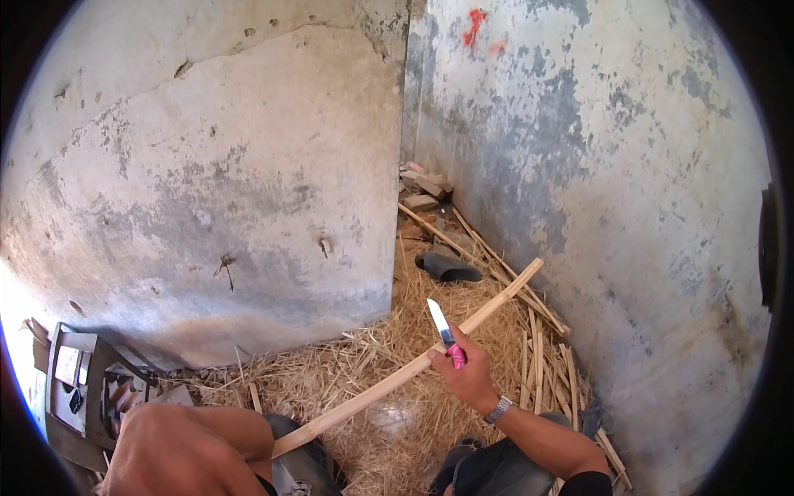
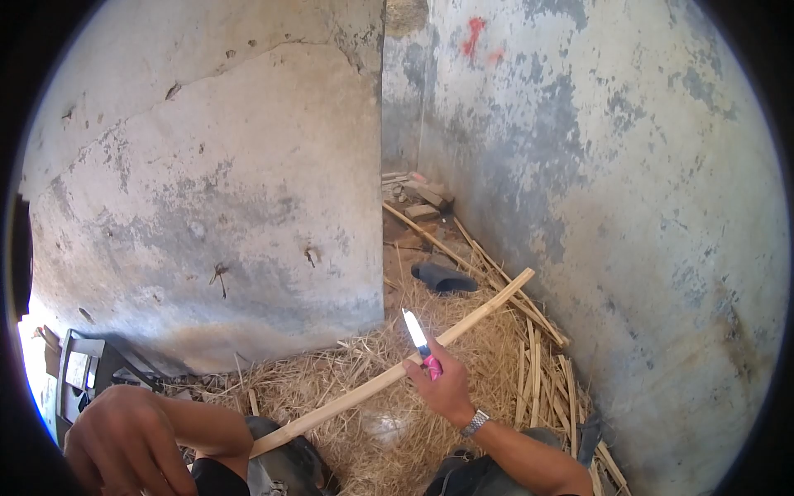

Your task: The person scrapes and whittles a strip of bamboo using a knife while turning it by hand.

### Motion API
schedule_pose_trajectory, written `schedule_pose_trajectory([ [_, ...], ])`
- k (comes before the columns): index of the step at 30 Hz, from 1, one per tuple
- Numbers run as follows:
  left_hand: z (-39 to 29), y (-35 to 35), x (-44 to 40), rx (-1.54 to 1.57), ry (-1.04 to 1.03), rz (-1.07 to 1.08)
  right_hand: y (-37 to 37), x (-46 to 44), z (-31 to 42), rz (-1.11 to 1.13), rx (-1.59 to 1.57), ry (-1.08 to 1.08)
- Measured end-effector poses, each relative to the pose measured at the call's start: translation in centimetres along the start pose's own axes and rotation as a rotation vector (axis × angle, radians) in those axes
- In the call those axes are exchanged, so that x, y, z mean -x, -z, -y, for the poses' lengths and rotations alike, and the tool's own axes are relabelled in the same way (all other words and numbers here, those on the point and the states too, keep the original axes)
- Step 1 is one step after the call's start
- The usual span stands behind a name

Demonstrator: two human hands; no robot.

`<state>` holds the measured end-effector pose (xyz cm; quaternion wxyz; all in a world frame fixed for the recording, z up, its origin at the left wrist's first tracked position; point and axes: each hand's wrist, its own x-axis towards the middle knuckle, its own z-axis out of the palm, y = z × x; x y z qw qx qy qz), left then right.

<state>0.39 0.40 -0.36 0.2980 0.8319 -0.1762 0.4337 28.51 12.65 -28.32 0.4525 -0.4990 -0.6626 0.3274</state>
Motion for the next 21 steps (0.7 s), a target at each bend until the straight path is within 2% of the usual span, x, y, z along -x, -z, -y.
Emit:
schedule_pose_trajectory([
  [2, -1.0, -0.7, 0.0, 0.012, 0.157, -0.132, -0.3, -0.2, -1.0, -0.07, 0.038, 0.15],
  [3, -1.2, -0.9, 0.2, 0.018, 0.21, -0.177, -0.2, -0.2, -0.7, -0.068, 0.038, 0.148],
  [6, -1.0, -0.4, 1.0, -0.051, 0.128, -0.073, 0.2, 0.0, 0.1, -0.007, 0.024, 0.041],
  [9, 1.8, -1.3, -0.6, 0.166, 0.226, -0.075, 0.2, -0.1, -0.1, 0.001, 0.043, 0.03],
  [10, 6.1, -3.9, -1.5, -0.043, -0.401, -0.43, 0.2, 0.0, -0.1, -0.003, 0.04, 0.04],
  [12, 6.3, -4.3, -1.1, -0.264, -1.032, -0.768, 0.2, 0.0, -0.1, -0.007, 0.036, 0.049],
  [13, 2.4, -2.3, 0.4, -0.147, -0.489, -0.469, 0.2, 0.0, -0.1, -0.005, 0.041, 0.047],
  [15, -0.7, -1.2, 0.8, -0.026, 0.049, -0.16, 0.2, 0.0, -0.2, -0.001, 0.045, 0.043],
  [21, -1.9, -1.3, 0.1, -0.017, 0.326, -0.143, 0.1, 0.0, -0.2, -0.009, 0.047, 0.06],
])
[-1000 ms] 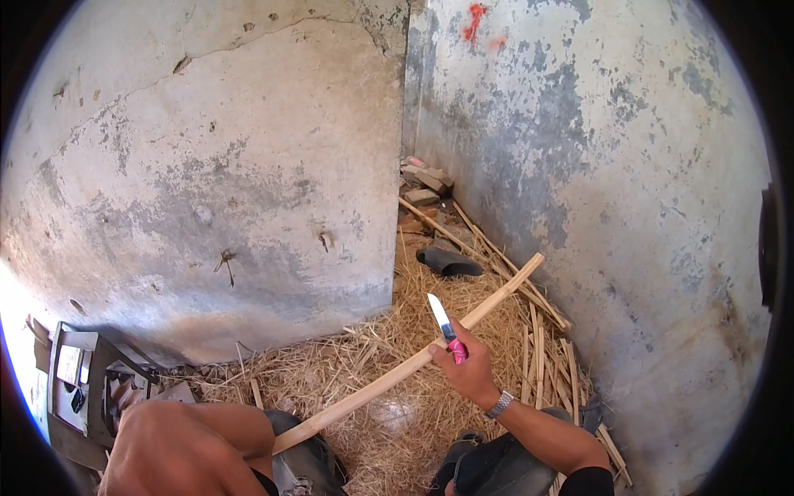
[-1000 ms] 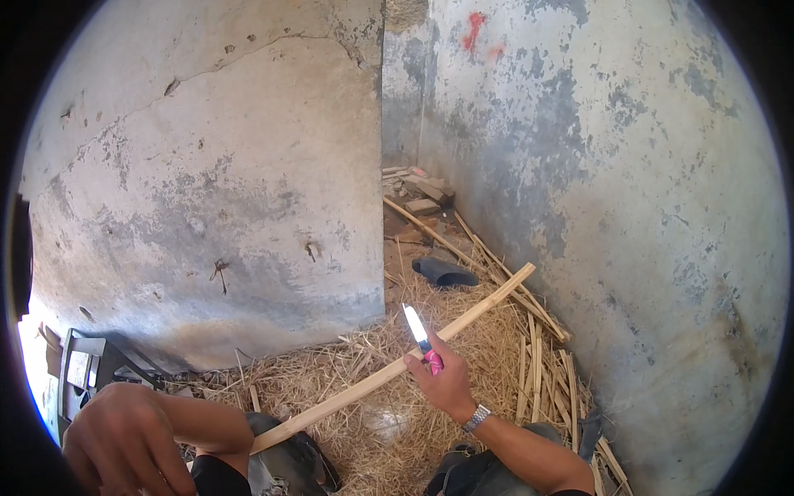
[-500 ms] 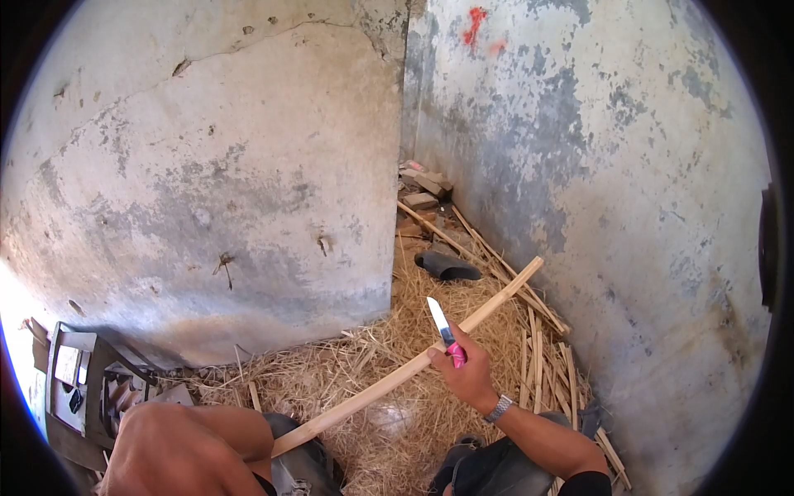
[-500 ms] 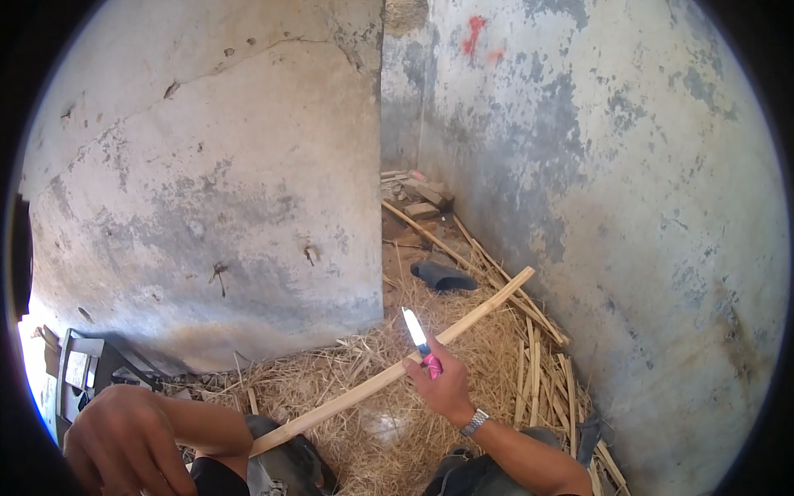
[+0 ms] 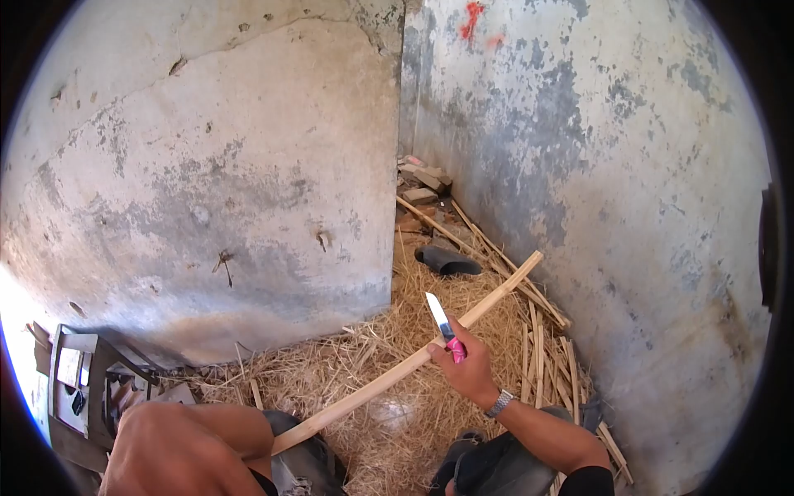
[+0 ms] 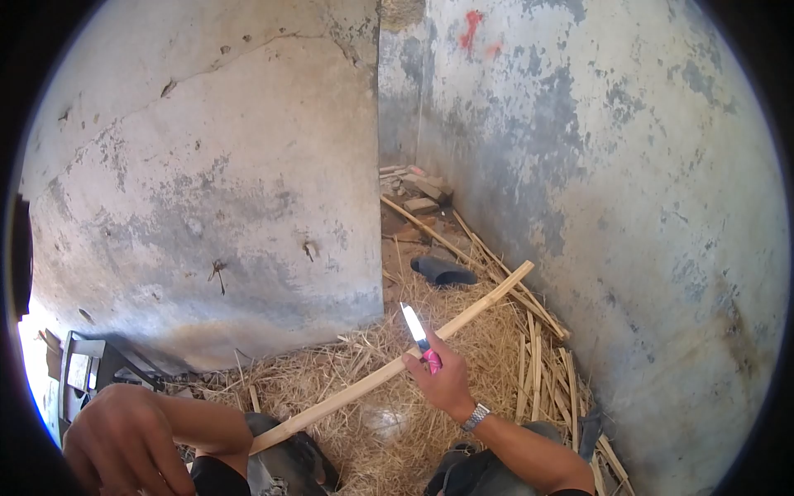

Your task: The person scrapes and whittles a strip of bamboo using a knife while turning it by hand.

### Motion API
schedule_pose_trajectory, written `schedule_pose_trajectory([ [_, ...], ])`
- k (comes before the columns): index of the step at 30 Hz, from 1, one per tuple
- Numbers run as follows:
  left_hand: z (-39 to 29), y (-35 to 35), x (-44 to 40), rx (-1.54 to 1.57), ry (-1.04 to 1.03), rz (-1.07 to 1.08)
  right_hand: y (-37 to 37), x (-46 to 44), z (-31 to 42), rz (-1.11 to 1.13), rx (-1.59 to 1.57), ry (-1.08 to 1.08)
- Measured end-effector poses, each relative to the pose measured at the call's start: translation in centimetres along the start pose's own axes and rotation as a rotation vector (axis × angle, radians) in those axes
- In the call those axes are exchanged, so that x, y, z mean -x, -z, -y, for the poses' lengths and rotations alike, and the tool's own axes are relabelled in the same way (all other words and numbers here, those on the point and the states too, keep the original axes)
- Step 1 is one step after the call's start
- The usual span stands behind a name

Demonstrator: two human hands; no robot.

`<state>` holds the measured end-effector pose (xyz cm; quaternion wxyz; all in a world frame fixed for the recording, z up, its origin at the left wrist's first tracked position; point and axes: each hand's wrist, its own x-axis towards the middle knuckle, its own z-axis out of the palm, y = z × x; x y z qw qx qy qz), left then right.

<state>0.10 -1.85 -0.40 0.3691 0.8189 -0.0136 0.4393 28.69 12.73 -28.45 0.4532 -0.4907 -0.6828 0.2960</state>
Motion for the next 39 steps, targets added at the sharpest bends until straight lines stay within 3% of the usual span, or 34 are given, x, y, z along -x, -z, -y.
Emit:
schedule_pose_trajectory([
  [3, 1.4, -0.4, 0.3, -0.035, -0.206, -0.062, 0.2, 0.1, 0.3, 0.027, 0.013, -0.046],
  [6, 1.4, 0.4, -0.3, -0.119, -0.25, 0.008, 0.2, 0.0, 0.1, 0.024, 0.044, -0.022],
  [15, 0.1, 0.3, 0.9, 0.043, -0.042, 0.027, 0.0, 0.1, 0.0, 0.013, -0.008, -0.021],
  [18, 0.8, 0.3, 0.4, 0.032, -0.193, 0.057, 0.0, 0.0, -0.2, 0.012, -0.008, -0.006],
  [21, 0.3, 0.1, -0.3, -0.055, -0.087, 0.016, 0.0, 0.0, -0.4, 0.017, 0.01, -0.003],
  [27, 0.3, 1.0, -0.5, -0.035, -0.138, 0.103, 0.0, 0.0, -0.3, 0.024, -0.017, -0.03],
  [30, -0.7, 0.8, -1.3, 0.016, 0.045, 0.08, -0.1, 0.0, -0.2, 0.021, -0.028, -0.018],
  [36, -0.3, 1.2, -2.4, -0.027, -0.098, 0.04, 0.0, 0.0, 0.1, 0.023, -0.02, -0.011],
  [39, -1.5, 2.6, -2.6, 0.021, 0.139, 0.352, 0.0, 0.0, 0.2, 0.021, -0.009, -0.018],
])
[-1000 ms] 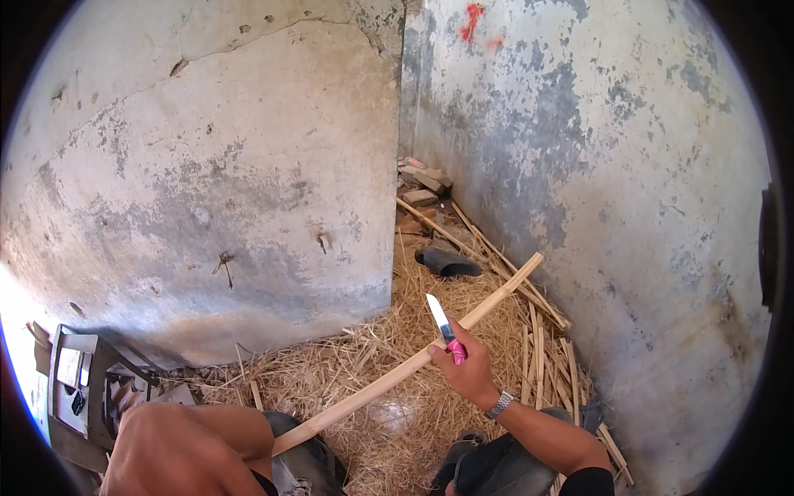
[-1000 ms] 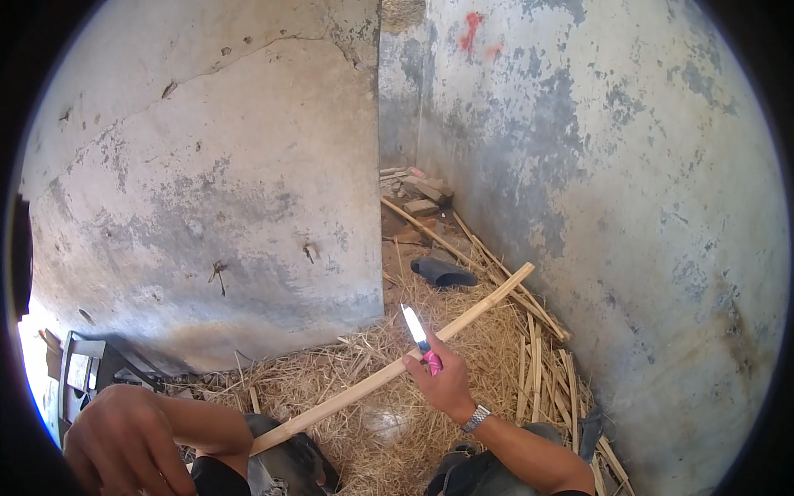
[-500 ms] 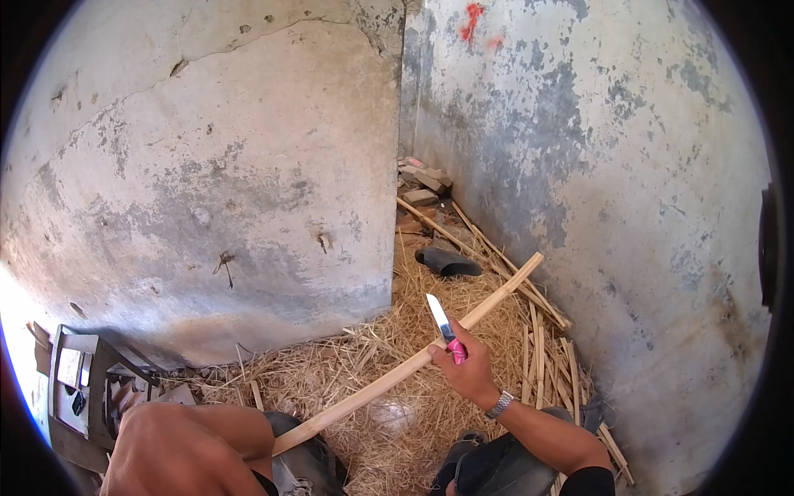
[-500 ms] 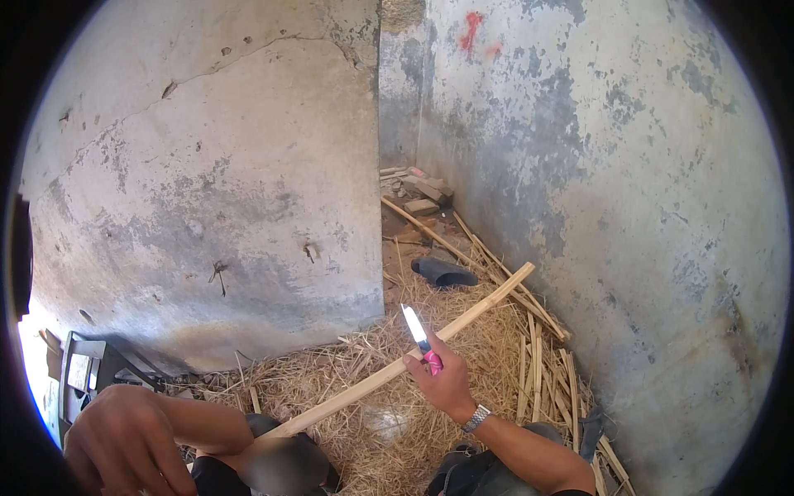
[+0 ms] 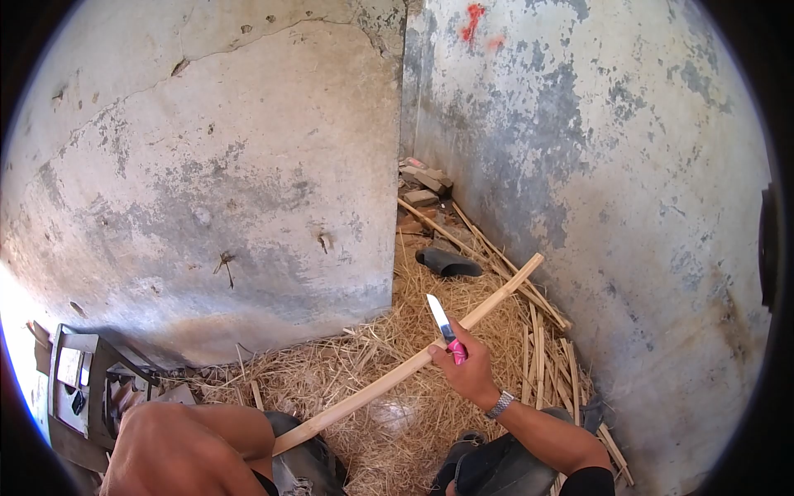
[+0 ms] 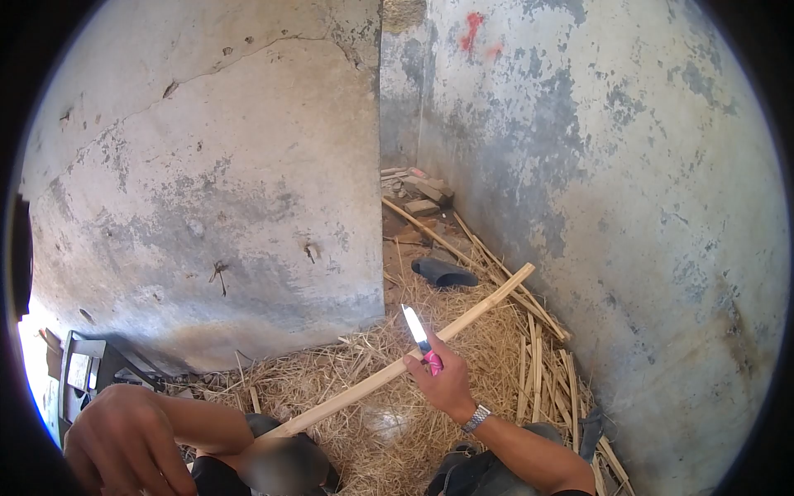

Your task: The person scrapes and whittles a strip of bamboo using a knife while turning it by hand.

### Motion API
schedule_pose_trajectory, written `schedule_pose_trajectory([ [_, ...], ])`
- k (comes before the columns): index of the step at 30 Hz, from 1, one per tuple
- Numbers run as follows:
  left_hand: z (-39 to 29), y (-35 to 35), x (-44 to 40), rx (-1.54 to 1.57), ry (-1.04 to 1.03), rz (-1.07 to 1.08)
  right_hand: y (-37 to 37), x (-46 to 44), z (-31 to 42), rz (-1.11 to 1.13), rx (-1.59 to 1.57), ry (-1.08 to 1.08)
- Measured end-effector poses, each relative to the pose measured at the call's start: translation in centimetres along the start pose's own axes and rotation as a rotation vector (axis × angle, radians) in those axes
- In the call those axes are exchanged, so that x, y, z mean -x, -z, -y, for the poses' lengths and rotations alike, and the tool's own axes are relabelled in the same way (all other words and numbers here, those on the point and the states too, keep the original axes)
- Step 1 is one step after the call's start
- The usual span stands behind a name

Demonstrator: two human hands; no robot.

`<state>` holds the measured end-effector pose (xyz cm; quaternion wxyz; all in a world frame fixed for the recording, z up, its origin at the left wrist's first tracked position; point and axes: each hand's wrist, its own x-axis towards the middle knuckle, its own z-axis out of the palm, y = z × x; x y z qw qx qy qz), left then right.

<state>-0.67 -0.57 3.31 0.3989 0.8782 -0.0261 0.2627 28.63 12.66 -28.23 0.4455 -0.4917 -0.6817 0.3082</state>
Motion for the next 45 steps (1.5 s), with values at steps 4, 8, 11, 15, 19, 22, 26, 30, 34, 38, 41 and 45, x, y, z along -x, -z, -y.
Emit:
schedule_pose_trajectory([
  [4, 1.2, -1.6, 0.5, -0.009, -0.139, -0.202, 0.0, 0.0, 0.0, -0.006, -0.018, -0.001],
  [8, 1.5, -2.0, 0.9, -0.019, -0.154, -0.251, 0.0, 0.0, -0.4, -0.002, 0.0, 0.002],
  [11, 1.8, -2.3, 1.2, -0.026, -0.178, -0.29, 0.1, 0.0, -0.1, 0.001, 0.001, 0.004],
  [15, 2.3, -2.9, 1.8, -0.033, -0.225, -0.397, 0.0, 0.0, -0.4, 0.01, -0.021, -0.017],
  [19, 1.4, -2.8, 2.4, -0.059, -0.21, -0.308, -0.1, 0.2, -0.2, -0.014, -0.011, 0.023],
  [22, 2.5, -3.1, 3.6, -0.047, -0.181, -0.316, -0.1, 0.2, -0.2, -0.039, -0.024, 0.037],
  [26, 0.6, -0.3, 4.8, -0.052, 0.071, -0.231, 0.2, 0.5, 1.0, -0.093, -0.009, 0.1],
  [30, 1.1, -0.9, 3.5, -0.534, 0.248, -0.277, 0.8, 0.7, 2.4, -0.099, 0.009, 0.113],
  [34, 3.2, -4.6, 3.7, -0.844, 0.795, -0.362, 2.0, 0.7, 4.4, -0.12, -0.15, 0.134],
  [38, 10.0, -14.2, 14.0, -0.999, 0.989, -0.232, 3.6, 0.6, 6.1, -0.352, -0.166, 0.32],
  [41, 11.9, -20.6, 18.3, -1.004, 0.889, -0.35, 4.9, 2.6, 10.6, -0.458, -0.451, 0.28],
  [45, 11.4, -23.0, 19.3, -0.803, 0.98, -0.874, 5.7, 2.2, 19.1, -0.498, -0.407, 0.528],
])
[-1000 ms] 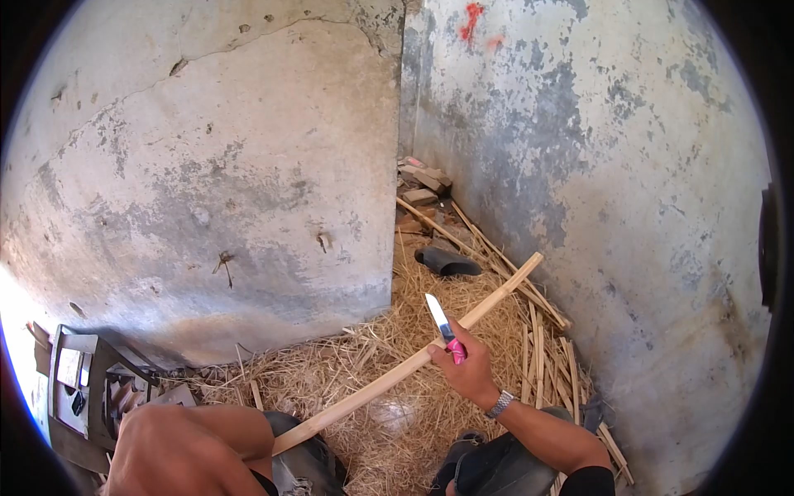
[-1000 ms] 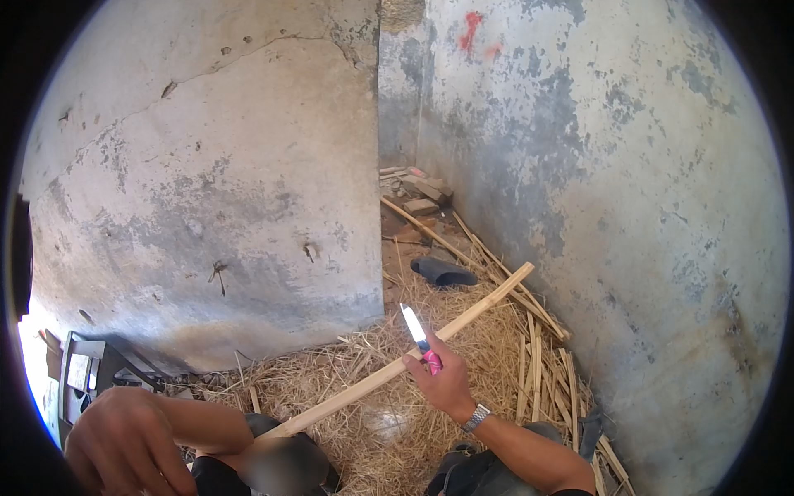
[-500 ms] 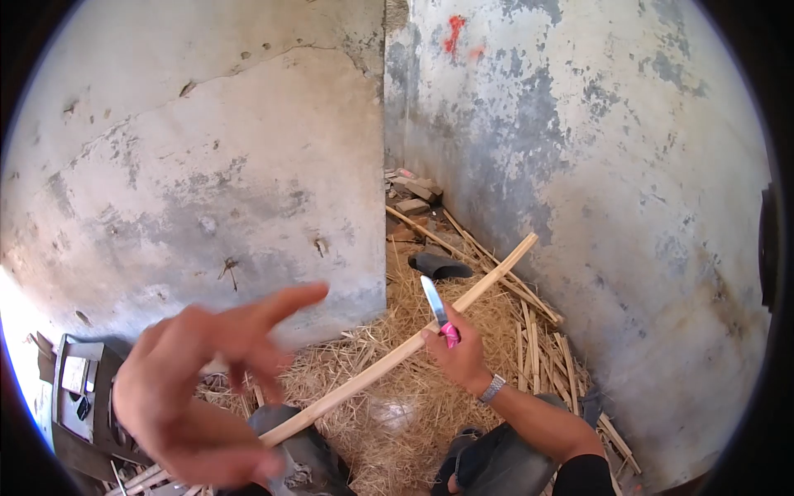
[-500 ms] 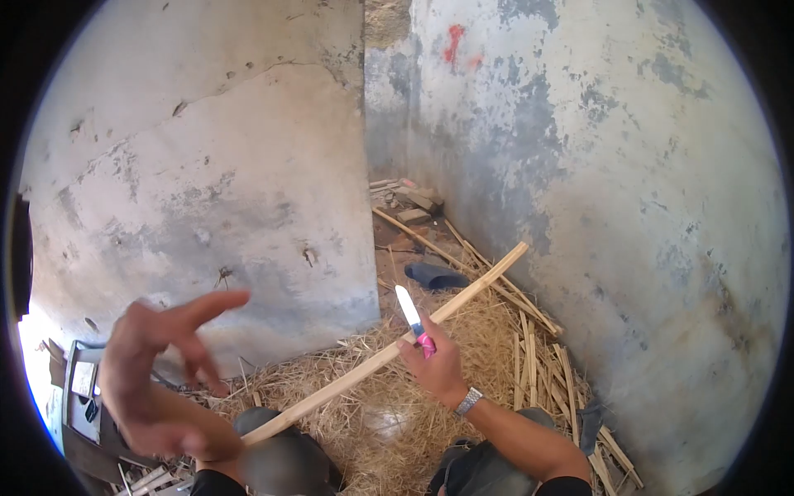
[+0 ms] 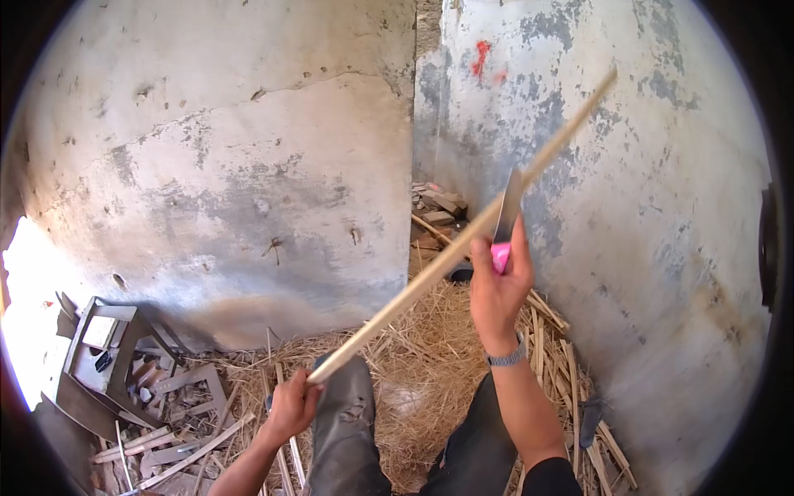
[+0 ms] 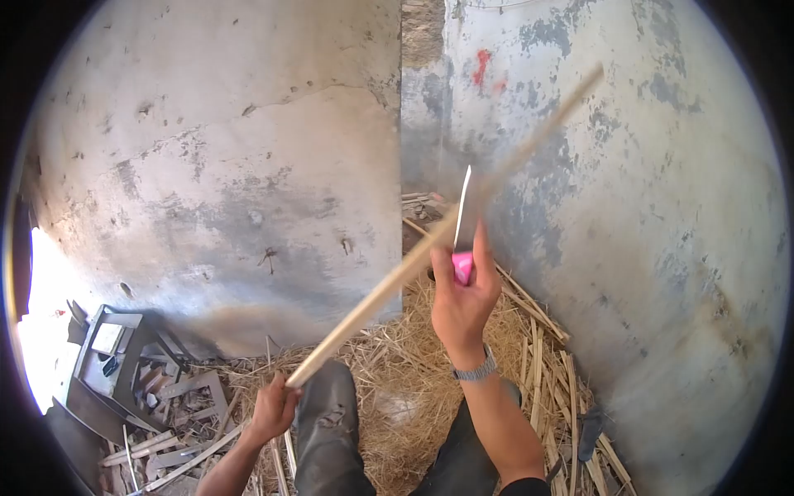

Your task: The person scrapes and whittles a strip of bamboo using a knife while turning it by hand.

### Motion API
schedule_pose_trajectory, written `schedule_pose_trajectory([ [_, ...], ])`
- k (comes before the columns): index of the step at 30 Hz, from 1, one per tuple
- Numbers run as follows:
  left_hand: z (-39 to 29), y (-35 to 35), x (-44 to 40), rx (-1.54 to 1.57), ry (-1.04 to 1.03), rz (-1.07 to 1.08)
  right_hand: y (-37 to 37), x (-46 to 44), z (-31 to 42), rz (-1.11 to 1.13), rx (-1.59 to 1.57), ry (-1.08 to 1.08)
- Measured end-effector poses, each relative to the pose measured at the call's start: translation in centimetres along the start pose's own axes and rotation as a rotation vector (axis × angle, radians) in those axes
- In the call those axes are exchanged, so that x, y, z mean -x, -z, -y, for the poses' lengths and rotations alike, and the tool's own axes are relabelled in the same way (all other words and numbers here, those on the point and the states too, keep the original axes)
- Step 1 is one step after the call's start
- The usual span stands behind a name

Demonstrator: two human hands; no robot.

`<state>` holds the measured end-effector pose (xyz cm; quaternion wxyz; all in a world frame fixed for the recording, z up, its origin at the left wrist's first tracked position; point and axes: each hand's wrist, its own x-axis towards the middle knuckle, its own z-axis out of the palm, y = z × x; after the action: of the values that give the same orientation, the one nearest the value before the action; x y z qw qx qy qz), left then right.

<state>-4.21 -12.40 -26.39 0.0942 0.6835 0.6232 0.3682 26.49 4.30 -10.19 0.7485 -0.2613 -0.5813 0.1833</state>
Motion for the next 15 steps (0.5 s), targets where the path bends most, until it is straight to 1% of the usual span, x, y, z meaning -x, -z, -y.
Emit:
schedule_pose_trajectory([
  [1, -0.3, 0.3, -0.2, 0.147, 0.14, -0.032, -1.1, -1.0, 2.1, -0.046, 0.01, 0.143],
  [2, -0.4, 1.0, -1.2, 0.161, -0.009, -0.223, -2.0, -1.7, 3.8, -0.104, 0.01, 0.298],
  [3, -1.3, 2.7, -2.3, 0.187, -0.052, -0.334, -2.0, -1.9, 5.2, -0.11, -0.005, 0.311],
  [4, -1.7, 4.5, -3.6, 0.217, -0.083, -0.467, -1.9, -1.9, 6.3, -0.111, -0.003, 0.374],
  [5, -1.6, 6.3, -5.3, 0.296, -0.088, -0.639, -1.8, -1.7, 6.8, -0.107, 0.008, 0.429],
  [7, -1.9, 10.1, -8.7, 0.495, -0.113, -0.931, -1.2, -0.8, 7.1, -0.114, -0.023, 0.413],
  [8, -3.8, 12.1, -10.0, 0.651, -0.188, -1.028, -0.6, -0.1, 6.5, -0.079, 0.014, 0.398],
  [9, -3.7, 13.7, -11.5, 0.801, -0.254, -1.101, -0.2, 0.5, 5.6, -0.05, 0.042, 0.386],
  [10, -2.9, 15.3, -12.4, 0.796, -0.372, -1.159, 0.2, 1.1, 4.6, -0.049, 0.029, 0.391],
  [11, -3.0, 16.2, -13.1, 0.79, -0.375, -1.166, 0.8, 1.8, 3.5, -0.026, 0.133, 0.362],
  [12, -3.2, 17.1, -13.6, 0.789, -0.478, -1.24, 1.4, 2.4, 2.3, -0.002, 0.241, 0.333],
  [13, -3.6, 17.8, -14.0, 0.789, -0.581, -1.313, 1.9, 3.0, 1.0, 0.002, 0.239, 0.336],
  [14, -4.3, 18.1, -14.4, 0.762, -0.638, -1.353, 2.4, 3.6, -0.4, 0.007, 0.259, 0.262],
  [15, -4.0, 17.9, -15.1, 0.761, -0.635, -1.355, 2.8, 4.3, -1.1, 0.013, 0.279, 0.182],
])
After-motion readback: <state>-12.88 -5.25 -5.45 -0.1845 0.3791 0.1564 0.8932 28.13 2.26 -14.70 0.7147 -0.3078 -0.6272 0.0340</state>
